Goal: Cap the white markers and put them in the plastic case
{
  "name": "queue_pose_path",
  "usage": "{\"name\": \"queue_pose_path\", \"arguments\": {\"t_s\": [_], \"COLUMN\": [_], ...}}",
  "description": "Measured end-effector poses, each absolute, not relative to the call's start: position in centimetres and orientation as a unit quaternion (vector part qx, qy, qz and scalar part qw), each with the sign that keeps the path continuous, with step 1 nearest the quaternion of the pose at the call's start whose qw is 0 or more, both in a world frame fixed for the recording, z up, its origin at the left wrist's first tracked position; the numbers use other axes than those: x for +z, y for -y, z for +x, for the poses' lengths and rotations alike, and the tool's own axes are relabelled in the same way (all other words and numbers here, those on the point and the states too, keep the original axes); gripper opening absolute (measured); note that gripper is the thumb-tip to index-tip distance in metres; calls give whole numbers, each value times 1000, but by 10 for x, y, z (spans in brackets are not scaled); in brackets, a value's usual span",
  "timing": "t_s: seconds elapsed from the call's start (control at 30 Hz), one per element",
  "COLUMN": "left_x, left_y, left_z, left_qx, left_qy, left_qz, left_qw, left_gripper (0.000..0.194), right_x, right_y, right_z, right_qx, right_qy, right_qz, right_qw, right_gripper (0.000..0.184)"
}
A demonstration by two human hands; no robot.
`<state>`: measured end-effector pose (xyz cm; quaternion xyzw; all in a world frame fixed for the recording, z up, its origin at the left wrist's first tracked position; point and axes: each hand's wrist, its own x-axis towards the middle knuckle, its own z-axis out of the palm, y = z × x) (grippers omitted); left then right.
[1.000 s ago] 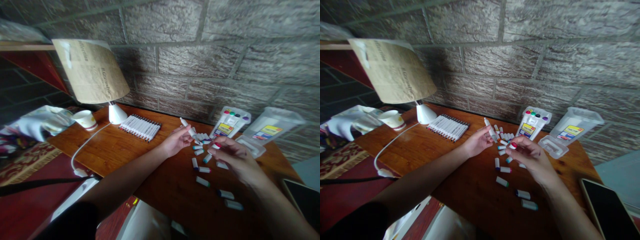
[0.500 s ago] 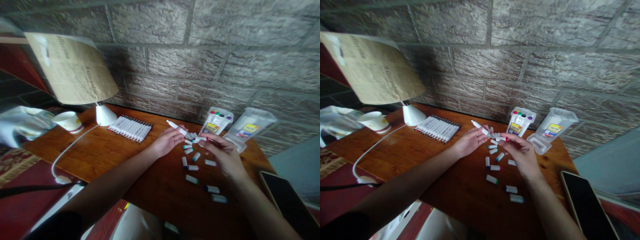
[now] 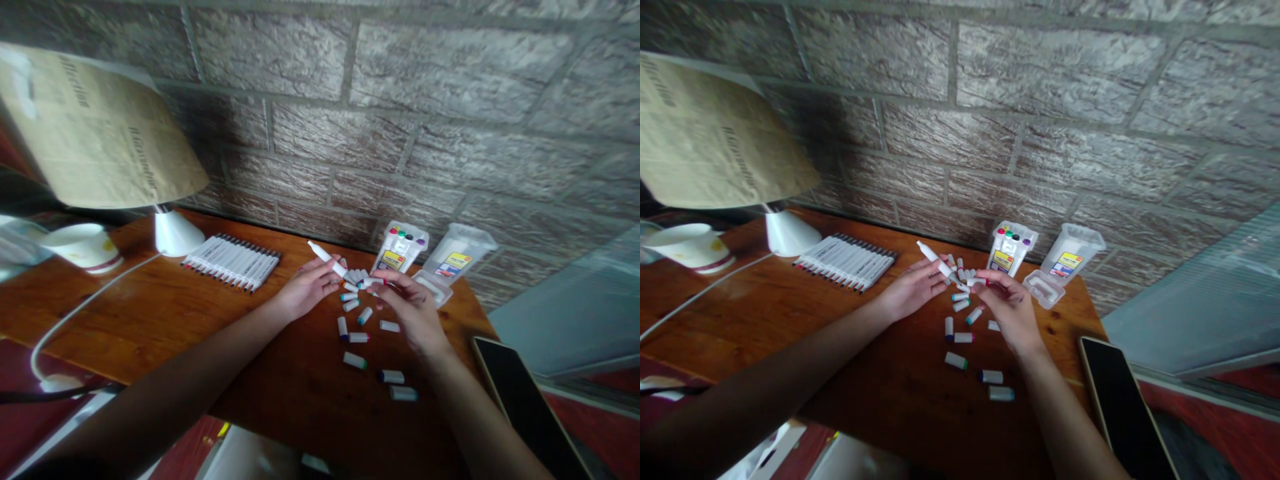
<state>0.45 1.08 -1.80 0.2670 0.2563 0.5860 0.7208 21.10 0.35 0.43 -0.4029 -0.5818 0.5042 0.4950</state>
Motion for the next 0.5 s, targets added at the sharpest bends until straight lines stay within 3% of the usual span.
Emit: {"name": "queue_pose_path", "arguments": {"t_s": [0.5], "left_x": [-23], "left_y": [-12], "left_z": [6], "left_qx": [592], "left_qy": [-268], "left_qz": [347], "left_qw": [676], "left_gripper": [40], "right_x": [-4], "right_y": [-5], "right_z": [209], "right_qx": [604], "right_qy": [587], "right_qz": [-354], "right_qw": [406], "right_gripper": [33]}}
